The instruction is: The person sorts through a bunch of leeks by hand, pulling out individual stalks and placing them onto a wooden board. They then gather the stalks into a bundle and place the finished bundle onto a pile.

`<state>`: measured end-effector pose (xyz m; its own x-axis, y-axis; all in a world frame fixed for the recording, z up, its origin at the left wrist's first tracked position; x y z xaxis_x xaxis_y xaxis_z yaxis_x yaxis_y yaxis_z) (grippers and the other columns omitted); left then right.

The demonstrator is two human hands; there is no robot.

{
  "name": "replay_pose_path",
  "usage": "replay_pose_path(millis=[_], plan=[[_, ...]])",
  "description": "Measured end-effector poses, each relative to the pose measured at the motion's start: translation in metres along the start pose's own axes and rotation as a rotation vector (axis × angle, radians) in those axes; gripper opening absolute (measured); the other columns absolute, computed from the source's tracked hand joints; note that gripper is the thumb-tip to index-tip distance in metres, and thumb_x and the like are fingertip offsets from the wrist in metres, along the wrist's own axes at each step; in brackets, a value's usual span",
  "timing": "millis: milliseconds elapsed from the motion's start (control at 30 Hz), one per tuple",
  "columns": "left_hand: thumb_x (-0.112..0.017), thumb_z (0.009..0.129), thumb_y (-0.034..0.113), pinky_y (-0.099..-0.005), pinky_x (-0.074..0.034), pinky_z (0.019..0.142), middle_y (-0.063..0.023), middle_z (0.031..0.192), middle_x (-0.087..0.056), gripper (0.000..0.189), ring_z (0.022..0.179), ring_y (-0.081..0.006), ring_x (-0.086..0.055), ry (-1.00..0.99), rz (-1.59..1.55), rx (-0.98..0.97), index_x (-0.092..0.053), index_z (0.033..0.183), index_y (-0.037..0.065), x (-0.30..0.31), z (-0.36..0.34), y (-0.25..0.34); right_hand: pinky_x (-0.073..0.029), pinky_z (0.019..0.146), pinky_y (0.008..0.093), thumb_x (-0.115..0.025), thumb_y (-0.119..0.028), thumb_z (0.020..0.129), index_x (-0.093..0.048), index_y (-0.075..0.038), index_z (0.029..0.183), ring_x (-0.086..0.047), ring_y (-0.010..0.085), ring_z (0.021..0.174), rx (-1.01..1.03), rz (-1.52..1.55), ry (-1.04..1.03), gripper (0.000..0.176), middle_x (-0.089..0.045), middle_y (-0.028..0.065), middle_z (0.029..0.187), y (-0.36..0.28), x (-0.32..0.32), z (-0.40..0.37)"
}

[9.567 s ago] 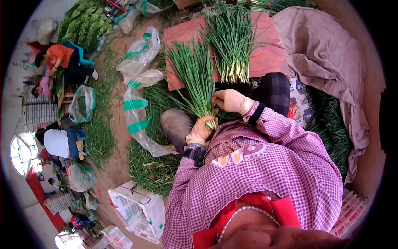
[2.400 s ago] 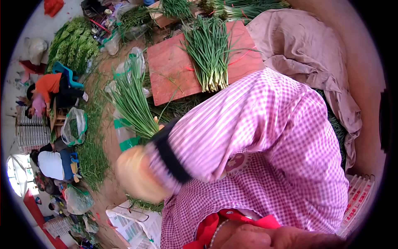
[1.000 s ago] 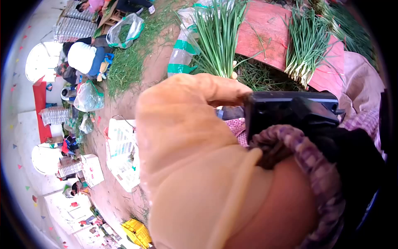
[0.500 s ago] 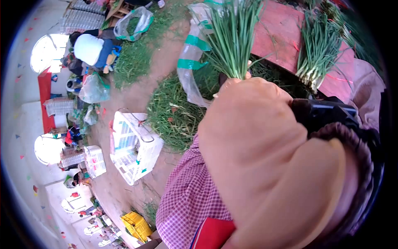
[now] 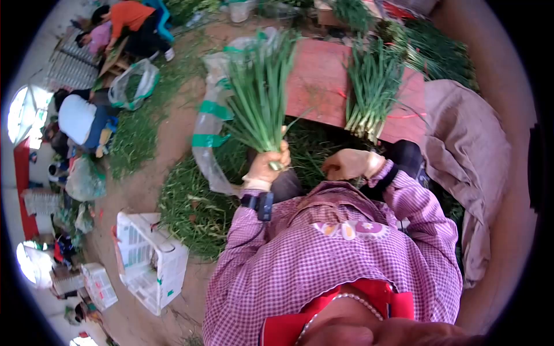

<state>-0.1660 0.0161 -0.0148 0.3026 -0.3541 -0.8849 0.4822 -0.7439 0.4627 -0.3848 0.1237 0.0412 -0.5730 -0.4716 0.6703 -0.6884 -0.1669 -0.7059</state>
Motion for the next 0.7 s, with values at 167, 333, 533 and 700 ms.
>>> replay_pose_path(millis=[167,333,533,700], plan=[[-0.065,0.066,0.005,-0.0279,-0.044,0.059,-0.0047,0.089,-0.057,0.065,0.065,-0.016,-0.055,0.064,0.139,0.001,-0.044,0.128,0.003,-0.006,0.005,-0.007,-0.048,0.063,0.0424,-0.061,-0.032,0.079,-0.062,0.001,0.095,-0.062,0.0352,0.072,-0.043,0.034,0.151,0.037,-0.064,0.02,0.079,0.002,0.0,0.002],[-0.063,0.068,0.006,-0.0267,-0.044,0.059,-0.0052,0.086,-0.056,0.048,0.064,-0.0154,-0.054,0.159,0.419,0.036,-0.05,0.114,0.0,-0.02,0.005,-0.018,-0.048,0.064,0.0385,-0.061,-0.032,0.084,-0.062,0.002,0.099,-0.063,0.0293,0.072,0.043,0.237,0.283,0.037,-0.065,0.0179,0.079,0.005,-0.014,0.018],[-0.064,0.067,0.008,-0.026,-0.045,0.055,-0.005,0.081,-0.057,0.031,0.061,-0.0154,-0.055,0.222,0.58,0.033,-0.056,0.095,0.001,-0.039,0.005,-0.017,-0.049,0.054,0.0256,-0.06,-0.023,0.089,-0.063,0.002,0.085,-0.062,0.0093,0.061,-0.21,0.536,0.276,0.025,-0.064,0.0073,0.07,-0.015,-0.011,0.018],[-0.062,0.067,-0.001,-0.0256,-0.047,0.059,-0.0064,0.085,-0.06,0.03,0.067,-0.0148,-0.058,0.262,0.552,0.081,-0.058,0.097,-0.002,-0.035,0.008,-0.02,-0.05,0.055,0.0272,-0.062,-0.021,0.086,-0.063,-0.001,0.089,-0.063,0.0131,0.061,-0.073,0.365,0.483,0.02,-0.065,0.0071,0.069,-0.029,-0.005,0.014]])
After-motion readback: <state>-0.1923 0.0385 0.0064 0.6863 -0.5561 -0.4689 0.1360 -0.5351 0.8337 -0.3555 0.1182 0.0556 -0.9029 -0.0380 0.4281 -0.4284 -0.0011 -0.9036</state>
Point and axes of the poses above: each hand's wrist, its own z-axis towards the middle knuckle, its own x-axis out of the back of the hand, y = z × x, the point moved 2 cm from there along z, towards the middle knuckle
